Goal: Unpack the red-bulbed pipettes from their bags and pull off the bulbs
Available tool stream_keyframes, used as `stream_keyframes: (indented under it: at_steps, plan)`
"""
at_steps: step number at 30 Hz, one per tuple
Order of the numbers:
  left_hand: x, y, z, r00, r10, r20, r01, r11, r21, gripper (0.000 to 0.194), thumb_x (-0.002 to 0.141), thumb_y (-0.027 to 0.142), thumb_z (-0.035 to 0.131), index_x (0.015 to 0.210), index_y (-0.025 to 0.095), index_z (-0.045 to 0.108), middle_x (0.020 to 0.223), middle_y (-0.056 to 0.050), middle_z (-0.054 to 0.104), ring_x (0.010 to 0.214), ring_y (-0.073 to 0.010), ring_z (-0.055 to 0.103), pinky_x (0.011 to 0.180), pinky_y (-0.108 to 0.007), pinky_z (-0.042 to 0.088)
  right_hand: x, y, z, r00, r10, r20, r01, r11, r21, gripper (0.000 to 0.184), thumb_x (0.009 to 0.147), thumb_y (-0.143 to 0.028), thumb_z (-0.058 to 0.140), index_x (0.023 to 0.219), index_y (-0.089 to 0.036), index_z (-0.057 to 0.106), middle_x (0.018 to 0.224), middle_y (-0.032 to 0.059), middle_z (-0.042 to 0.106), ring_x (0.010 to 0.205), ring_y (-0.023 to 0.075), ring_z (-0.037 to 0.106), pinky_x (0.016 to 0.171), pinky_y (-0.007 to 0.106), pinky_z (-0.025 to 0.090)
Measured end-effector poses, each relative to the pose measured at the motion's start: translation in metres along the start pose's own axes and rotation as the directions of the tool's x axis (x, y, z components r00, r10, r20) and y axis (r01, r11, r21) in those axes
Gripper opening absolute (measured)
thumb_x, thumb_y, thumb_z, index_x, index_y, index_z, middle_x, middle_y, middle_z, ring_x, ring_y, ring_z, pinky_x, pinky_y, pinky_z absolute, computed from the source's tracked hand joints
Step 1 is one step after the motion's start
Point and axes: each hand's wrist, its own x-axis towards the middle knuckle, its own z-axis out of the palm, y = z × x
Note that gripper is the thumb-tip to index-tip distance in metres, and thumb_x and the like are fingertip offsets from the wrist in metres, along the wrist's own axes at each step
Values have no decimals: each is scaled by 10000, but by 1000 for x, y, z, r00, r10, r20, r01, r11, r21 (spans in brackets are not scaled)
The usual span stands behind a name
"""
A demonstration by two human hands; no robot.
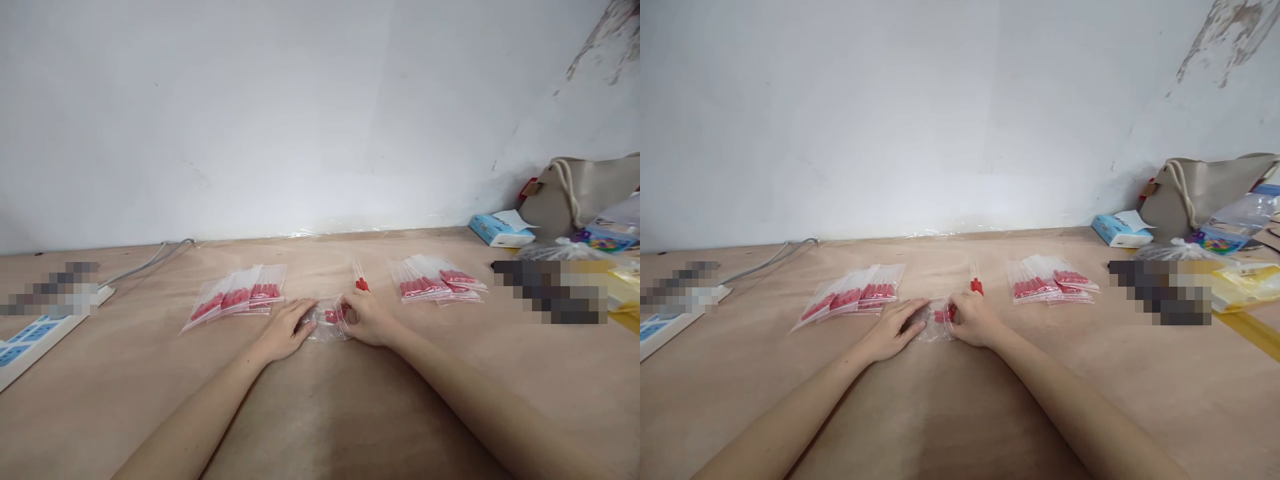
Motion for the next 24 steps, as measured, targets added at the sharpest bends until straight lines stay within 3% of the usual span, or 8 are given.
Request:
stream_keyframes:
  at_steps: [3, 7, 11, 14, 17, 20, 22, 24]
  plan:
    - [-1, -1, -1, 1000, 1, 1, -1, 1000, -2, 406, 870, 362, 391, 1255, 238, 425, 1240, -46, 517, 1139, -193, 465, 964, -376, 372, -2, 2, -5, 998, 48, 26, -53, 965, 258, 121, 683, -186, 562, 799, -188, 529, 750, 2, 591, 682, 115, 525, 623, 240, 411]
    - [-3, -7, 4, 999, -6, -35, 8, 999, 52, 399, 870, 374, 383, 1229, 223, 467, 1240, -58, 519, 1145, -204, 462, 973, -393, 367, -2, 12, -19, 970, 198, 139, -241, 780, 577, 189, 697, -264, 597, 850, -189, 515, 727, -12, 602, 613, 94, 558, 554, 217, 432]
    - [-4, -5, 6, 990, -79, -114, 98, 981, 170, 395, 846, 403, 407, 1172, 211, 524, 1189, -75, 553, 1086, -232, 507, 925, -403, 404, 0, 27, -48, 939, 320, 126, -312, 639, 703, 290, 653, -306, 663, 871, -177, 521, 860, 39, 649, 756, 134, 615, 705, 289, 480]
    - [-4, 8, -1, 968, -207, -145, 241, 928, 285, 380, 800, 480, 444, 1043, 231, 596, 1036, -79, 624, 960, -275, 563, 789, -423, 458, 3, 36, -66, 902, 432, 3, -309, 640, 703, 312, 652, -344, 665, 886, -173, 548, 844, 52, 664, 729, 141, 621, 736, 322, 485]
    - [-2, 23, -14, 933, -351, -80, 356, 867, 348, 465, 746, 605, 433, 876, 210, 639, 918, -97, 643, 888, -312, 580, 658, -415, 476, 5, 41, -64, 861, 450, -238, -207, 736, 645, 300, 693, -355, 625, 929, -179, 566, 888, 64, 663, 781, 158, 622, 768, 341, 483]
    - [1, 28, -25, 921, -390, -15, 371, 861, 349, 525, 755, 643, 376, 782, 199, 655, 881, -105, 646, 852, -307, 595, 657, -423, 476, 7, 40, -44, 857, 293, -425, -124, 916, 382, 189, 781, -301, 528, 929, -206, 599, 941, 54, 656, 867, 166, 605, 813, 345, 465]
    - [4, 24, -27, 955, -294, -36, 290, 906, 309, 469, 804, 573, 367, 843, 208, 659, 962, -95, 637, 908, -281, 586, 754, -431, 467, 8, 39, -28, 909, 95, -406, -43, 990, 136, 218, 831, -233, 445, 975, -224, 608, 993, 51, 645, 917, 166, 585, 838, 343, 447]
    - [6, 16, -24, 992, -113, -57, 124, 960, 250, 388, 853, 466, 364, 1008, 222, 623, 1143, -77, 574, 1060, -248, 520, 897, -417, 416, 10, 39, -14, 942, -92, -323, 65, 994, -93, 284, 846, -164, 391, 1027, -218, 603, 1074, 67, 616, 961, 176, 559, 857, 348, 427]
